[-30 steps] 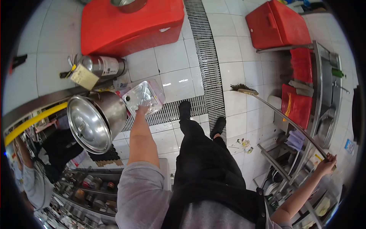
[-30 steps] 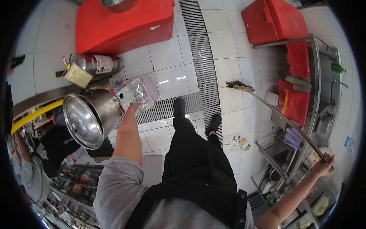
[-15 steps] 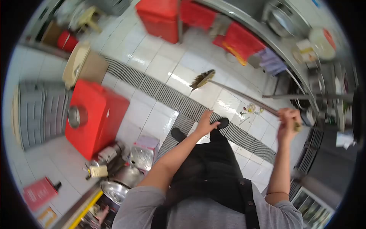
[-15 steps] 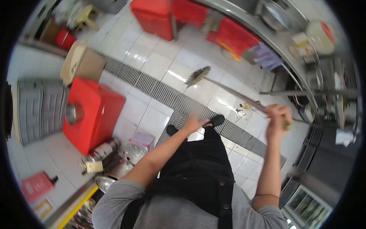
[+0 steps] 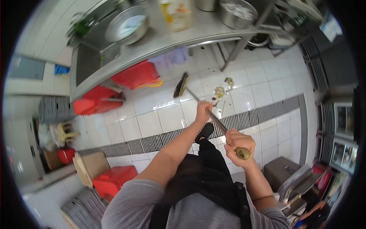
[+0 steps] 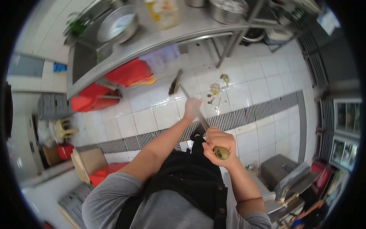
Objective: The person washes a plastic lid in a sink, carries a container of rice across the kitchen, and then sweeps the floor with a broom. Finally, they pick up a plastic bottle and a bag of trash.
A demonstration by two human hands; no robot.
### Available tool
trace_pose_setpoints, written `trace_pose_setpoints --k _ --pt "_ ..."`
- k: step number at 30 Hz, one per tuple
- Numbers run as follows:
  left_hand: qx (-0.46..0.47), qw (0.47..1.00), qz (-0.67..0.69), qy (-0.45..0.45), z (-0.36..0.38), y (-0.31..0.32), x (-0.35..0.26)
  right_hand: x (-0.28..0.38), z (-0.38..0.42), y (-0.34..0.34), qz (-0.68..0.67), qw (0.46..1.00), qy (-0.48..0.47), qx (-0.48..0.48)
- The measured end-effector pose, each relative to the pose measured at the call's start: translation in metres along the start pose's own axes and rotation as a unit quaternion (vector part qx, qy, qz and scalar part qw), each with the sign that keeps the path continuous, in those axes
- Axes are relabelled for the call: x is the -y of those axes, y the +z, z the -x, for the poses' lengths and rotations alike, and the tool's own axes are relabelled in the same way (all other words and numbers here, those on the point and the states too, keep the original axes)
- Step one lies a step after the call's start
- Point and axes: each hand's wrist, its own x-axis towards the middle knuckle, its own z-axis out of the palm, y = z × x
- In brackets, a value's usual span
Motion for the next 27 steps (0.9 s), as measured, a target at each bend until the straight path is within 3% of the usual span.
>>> trace_pose_setpoints --k 1,2,3,4,6,9,10,11,12,14,15,16,22,25,27 --pt "0.042 0.989 0.138 0.026 -0.035 -0.002 -0.028 -0.01 0.01 -0.017 0.024 0.999 0.022 -0.032" --pt "0.161 0.972 0.154 0.07 -0.066 0.013 -0.029 -0.014 0.013 -0.03 0.026 0.998 0.03 -0.053" --pt "0.306 0.939 0.141 0.067 -0.093 0.041 -0.019 -0.017 0.017 -0.041 0.054 0.988 0.046 -0.138" --pt "0.327 0.932 0.139 0.076 -0.115 0.057 -0.031 -0.019 0.022 -0.05 0.079 0.97 0.062 -0.223" --pt "0.368 0.908 0.055 0.192 -0.148 0.071 -0.075 -0.022 0.054 -0.074 0.072 0.953 0.104 -0.276" --pt "0.456 0.86 -0.032 0.226 -0.16 0.101 -0.116 0.003 0.085 -0.096 0.123 0.884 0.225 -0.391" --pt "0.481 0.844 -0.027 0.236 -0.152 0.114 -0.115 0.015 0.1 -0.104 -0.07 0.878 0.267 -0.392" --pt "0.472 0.839 -0.058 0.263 -0.141 0.123 -0.109 0.022 0.115 -0.108 -0.263 0.839 0.287 -0.381" --pt "0.463 0.833 -0.089 0.291 -0.129 0.13 -0.101 0.023 0.128 -0.105 -0.26 0.834 0.296 -0.386" --pt "0.492 0.803 -0.088 0.326 -0.101 0.133 -0.079 0.007 0.151 -0.084 -0.05 0.806 0.477 -0.345" --pt "0.507 0.788 -0.094 0.336 -0.089 0.131 -0.071 -0.001 0.13 -0.074 0.008 0.72 0.616 -0.319" --pt "0.52 0.775 -0.1 0.345 -0.078 0.128 -0.06 -0.023 0.123 -0.055 0.128 0.701 0.642 -0.282" --pt "0.57 0.703 -0.102 0.412 -0.08 0.111 0.046 -0.139 0.148 0.053 0.176 0.739 0.622 -0.19" --pt "0.536 0.732 -0.163 0.388 -0.122 0.122 0.072 -0.198 0.133 0.046 0.222 0.766 0.57 -0.198" --pt "0.58 0.686 -0.214 0.383 -0.159 0.149 0.113 -0.255 0.115 0.031 0.228 0.781 0.546 -0.2"
